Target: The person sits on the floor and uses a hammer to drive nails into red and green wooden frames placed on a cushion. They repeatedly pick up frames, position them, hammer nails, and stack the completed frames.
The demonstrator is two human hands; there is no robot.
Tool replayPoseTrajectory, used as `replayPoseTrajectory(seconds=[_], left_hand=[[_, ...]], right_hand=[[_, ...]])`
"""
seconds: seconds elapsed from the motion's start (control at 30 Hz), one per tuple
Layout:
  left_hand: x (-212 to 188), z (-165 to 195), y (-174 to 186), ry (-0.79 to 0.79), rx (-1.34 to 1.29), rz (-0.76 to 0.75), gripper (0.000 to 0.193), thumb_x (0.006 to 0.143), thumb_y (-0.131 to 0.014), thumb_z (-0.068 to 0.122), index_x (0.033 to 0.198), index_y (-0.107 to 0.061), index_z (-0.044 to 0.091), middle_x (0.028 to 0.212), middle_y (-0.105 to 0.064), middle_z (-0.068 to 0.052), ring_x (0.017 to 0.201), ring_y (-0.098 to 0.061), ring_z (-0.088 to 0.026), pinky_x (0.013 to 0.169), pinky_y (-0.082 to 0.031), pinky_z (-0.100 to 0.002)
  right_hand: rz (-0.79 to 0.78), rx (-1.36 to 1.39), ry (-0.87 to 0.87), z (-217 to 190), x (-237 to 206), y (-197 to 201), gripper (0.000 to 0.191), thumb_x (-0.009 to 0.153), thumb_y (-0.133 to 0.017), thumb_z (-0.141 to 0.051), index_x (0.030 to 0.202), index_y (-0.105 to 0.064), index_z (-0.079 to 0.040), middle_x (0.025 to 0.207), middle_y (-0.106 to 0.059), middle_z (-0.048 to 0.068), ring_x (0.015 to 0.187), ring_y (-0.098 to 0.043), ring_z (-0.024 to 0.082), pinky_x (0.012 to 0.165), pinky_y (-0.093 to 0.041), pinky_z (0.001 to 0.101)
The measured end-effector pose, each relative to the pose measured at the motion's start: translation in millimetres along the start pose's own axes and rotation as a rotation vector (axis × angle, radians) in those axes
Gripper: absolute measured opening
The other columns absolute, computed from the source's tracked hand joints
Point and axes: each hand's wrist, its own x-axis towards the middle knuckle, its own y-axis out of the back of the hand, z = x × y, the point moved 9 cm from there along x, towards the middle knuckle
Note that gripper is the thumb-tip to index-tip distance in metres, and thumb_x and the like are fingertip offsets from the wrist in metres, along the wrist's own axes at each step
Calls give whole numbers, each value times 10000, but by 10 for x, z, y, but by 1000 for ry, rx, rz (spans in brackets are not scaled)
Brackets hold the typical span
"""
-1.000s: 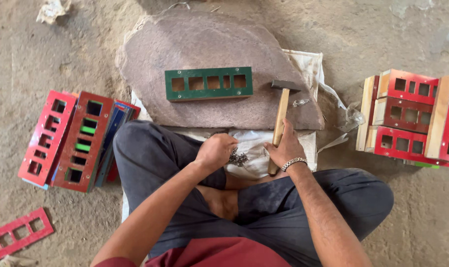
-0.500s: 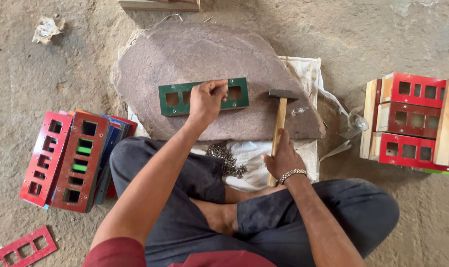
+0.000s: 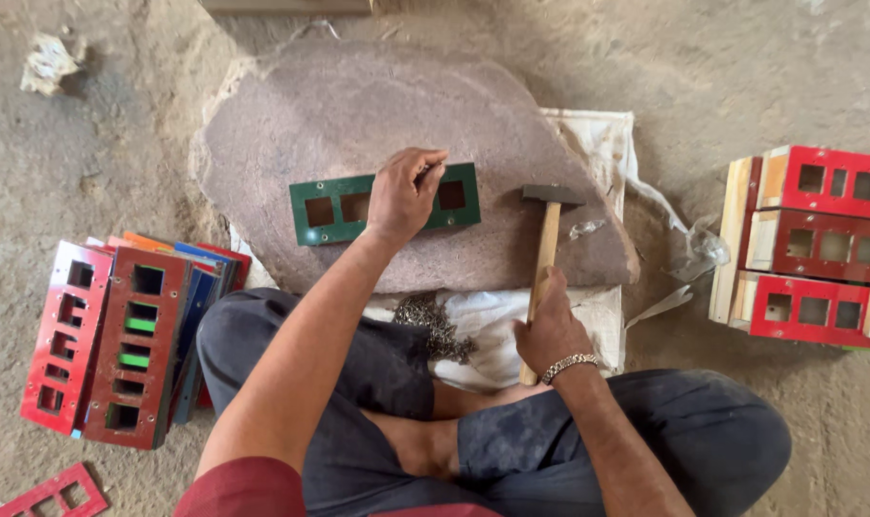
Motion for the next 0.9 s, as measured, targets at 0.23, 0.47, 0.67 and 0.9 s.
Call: replayPoseTrajectory(seconds=[0.23, 0.47, 0.67, 0.9], left_hand=[[-3, 60, -34, -45, 47, 10, 94, 923, -725, 126, 1006, -747, 89, 1056, -739, -74, 1022, -682, -303, 895, -548, -409], [-22, 114, -64, -85, 37, 34, 70, 923, -735, 125, 988, -757, 113, 1035, -731, -56, 1006, -680, -288, 881, -551, -402], [-3, 69, -116, 27, 80, -27, 67, 899, -758, 180, 959, -774, 155, 1022, -703, -33, 1004, -651, -270, 828, -550, -391], [-3, 120, -121, -57, 56, 26, 66, 909, -736, 135, 968, -763, 147, 1035, -715, -33, 1019, -665, -279, 873, -550, -386]], right_hand=[[20, 278, -63, 102, -25, 68, 950, 765, -784, -173, 1513, -200, -122, 1038, -712, 248, 855, -739, 401, 783, -601, 492], [-456, 1843, -299, -127, -169, -55, 512, 925, -635, -150, 1396, -446, -81, 776, -546, 49, 546, -531, 122, 471, -474, 284], [-171, 1317, -309, -157, -258, -53, 438, 926, -629, -118, 1350, -520, -115, 591, -476, -26, 416, -424, 88, 343, -349, 263], [173, 610, 159, -424, -358, 364, 456, 937, -689, -156, 1352, -552, -22, 619, -618, 54, 490, -567, 123, 424, -439, 304]])
